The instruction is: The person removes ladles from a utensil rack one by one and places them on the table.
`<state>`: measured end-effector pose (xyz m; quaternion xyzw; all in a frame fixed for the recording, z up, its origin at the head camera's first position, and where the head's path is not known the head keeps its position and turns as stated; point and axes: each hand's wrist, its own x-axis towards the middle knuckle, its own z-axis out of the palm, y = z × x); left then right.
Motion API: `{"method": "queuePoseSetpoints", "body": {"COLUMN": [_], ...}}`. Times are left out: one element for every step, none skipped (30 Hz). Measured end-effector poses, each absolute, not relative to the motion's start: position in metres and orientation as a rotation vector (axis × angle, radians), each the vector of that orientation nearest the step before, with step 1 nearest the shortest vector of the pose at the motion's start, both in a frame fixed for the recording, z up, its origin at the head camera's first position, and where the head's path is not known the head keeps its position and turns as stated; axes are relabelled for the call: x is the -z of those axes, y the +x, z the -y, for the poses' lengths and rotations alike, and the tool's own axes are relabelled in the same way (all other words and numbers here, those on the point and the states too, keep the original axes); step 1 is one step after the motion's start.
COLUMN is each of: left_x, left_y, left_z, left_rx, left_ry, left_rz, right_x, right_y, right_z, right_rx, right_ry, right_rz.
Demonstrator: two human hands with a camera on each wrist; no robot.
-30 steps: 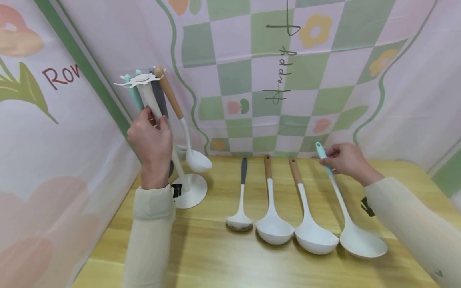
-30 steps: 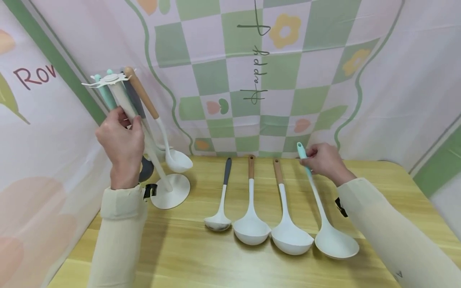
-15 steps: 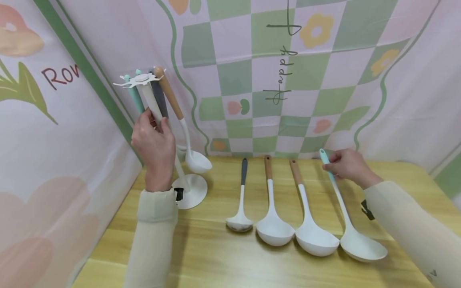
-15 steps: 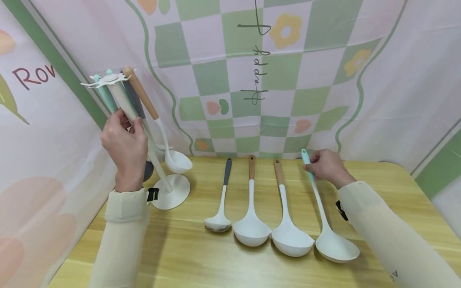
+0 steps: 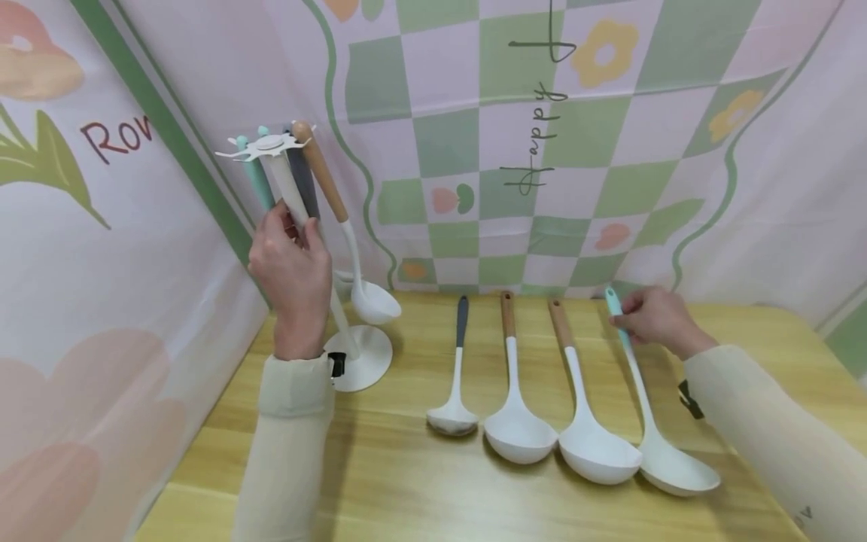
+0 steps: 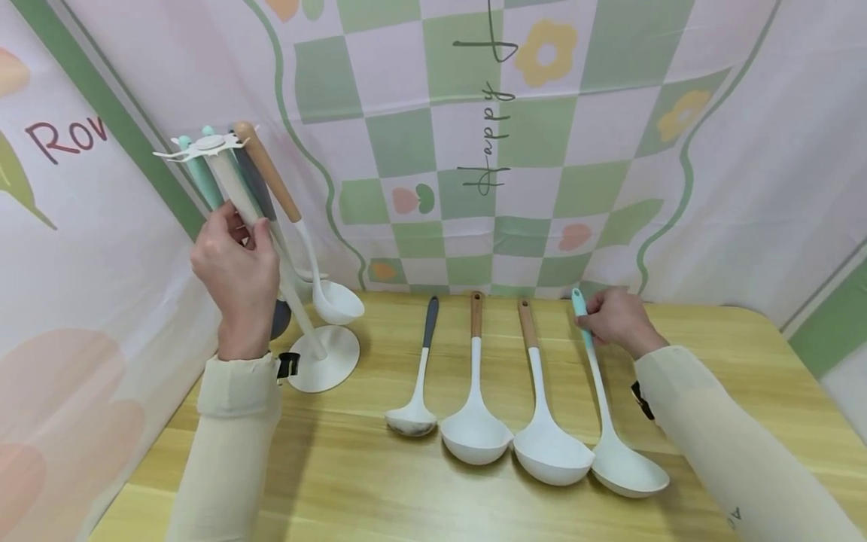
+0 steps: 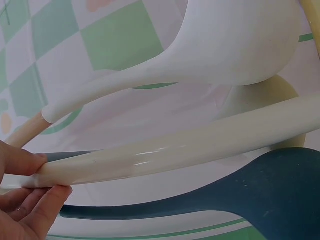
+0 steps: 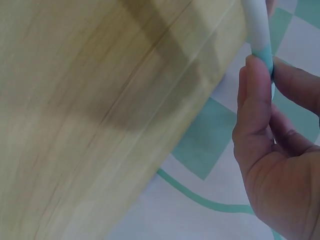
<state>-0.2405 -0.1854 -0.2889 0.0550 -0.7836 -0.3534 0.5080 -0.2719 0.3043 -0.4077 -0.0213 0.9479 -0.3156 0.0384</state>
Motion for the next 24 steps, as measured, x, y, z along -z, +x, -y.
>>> {"method": "queuePoseSetpoints", "body": {"left_x": [0.289, 0.289, 0.289, 0.29, 0.29, 0.29, 0.29, 0.29, 0.29, 0.29, 0.29, 0.29, 0.291, 0.291, 0.291, 0.291, 0.291, 0.291, 0.292, 0.292, 0.292, 0.292, 0.292, 0.292], "left_y": [-0.241, -0.241, -0.241, -0.241, -0.241, -0.241, -0.24, -0.241, -0.241, -0.241, -0.241, -0.241, -0.242, -0.242, -0.242, -0.243, -0.243, -0.243, -0.243, -0.242, -0.242, -0.242, -0.242, -0.242], "left_z": [0.185, 0.185, 0.185, 0.185, 0.185, 0.185, 0.185, 0.185, 0.185, 0.185, 0.186, 0.186, 0.186, 0.186, 0.186, 0.186, 0.186, 0.186, 0.186, 0.186, 0.186, 0.187, 0.187, 0.188], "left_rx": [0.853, 0.854, 0.853, 0.852, 0.85, 0.848, 0.846, 0.844, 0.843, 0.842, 0.842, 0.844, 0.845, 0.846, 0.848, 0.847, 0.849, 0.849, 0.85, 0.851, 0.851, 0.85, 0.842, 0.83], "left_ry": [0.13, 0.129, 0.128, 0.127, 0.127, 0.126, 0.124, 0.121, 0.118, 0.115, 0.111, 0.106, 0.103, 0.099, 0.097, 0.095, 0.095, 0.095, 0.097, 0.097, 0.097, 0.096, 0.093, 0.09], "left_rz": [1.889, 1.891, 1.891, 1.89, 1.889, 1.888, 1.886, 1.884, 1.881, 1.879, 1.876, 1.874, 1.873, 1.872, 1.872, 1.873, 1.874, 1.876, 1.877, 1.878, 1.878, 1.877, 1.879, 1.88], "right_x": [0.409, 0.411, 0.412, 0.414, 0.415, 0.417, 0.418, 0.42, 0.421, 0.423, 0.424, 0.426, 0.427, 0.429, 0.43, 0.431, 0.432, 0.433, 0.434, 0.435, 0.436, 0.436, 0.437, 0.437], "right_y": [-0.273, -0.273, -0.274, -0.274, -0.275, -0.276, -0.276, -0.277, -0.277, -0.278, -0.278, -0.278, -0.278, -0.279, -0.279, -0.28, -0.28, -0.281, -0.281, -0.282, -0.282, -0.282, -0.283, -0.283], "right_z": [-0.304, -0.304, -0.304, -0.304, -0.304, -0.304, -0.304, -0.305, -0.305, -0.305, -0.304, -0.304, -0.303, -0.303, -0.302, -0.301, -0.3, -0.3, -0.299, -0.299, -0.298, -0.298, -0.298, -0.298], "right_rx": [0.964, 0.96, 0.955, 0.949, 0.945, 0.939, 0.937, 0.932, 0.931, 0.93, 0.928, 0.922, 0.922, 0.921, 0.922, 0.919, 0.915, 0.916, 0.922, 0.92, 0.92, 0.914, 0.905, 0.901], "right_ry": [-0.065, -0.065, -0.063, -0.061, -0.059, -0.06, -0.06, -0.061, -0.063, -0.066, -0.068, -0.07, -0.073, -0.077, -0.074, -0.077, -0.08, -0.085, -0.091, -0.095, -0.096, -0.106, -0.107, -0.105], "right_rz": [-2.908, -2.906, -2.902, -2.899, -2.895, -2.892, -2.89, -2.889, -2.887, -2.885, -2.887, -2.891, -2.891, -2.892, -2.893, -2.895, -2.899, -2.898, -2.895, -2.895, -2.895, -2.894, -2.896, -2.895]}}
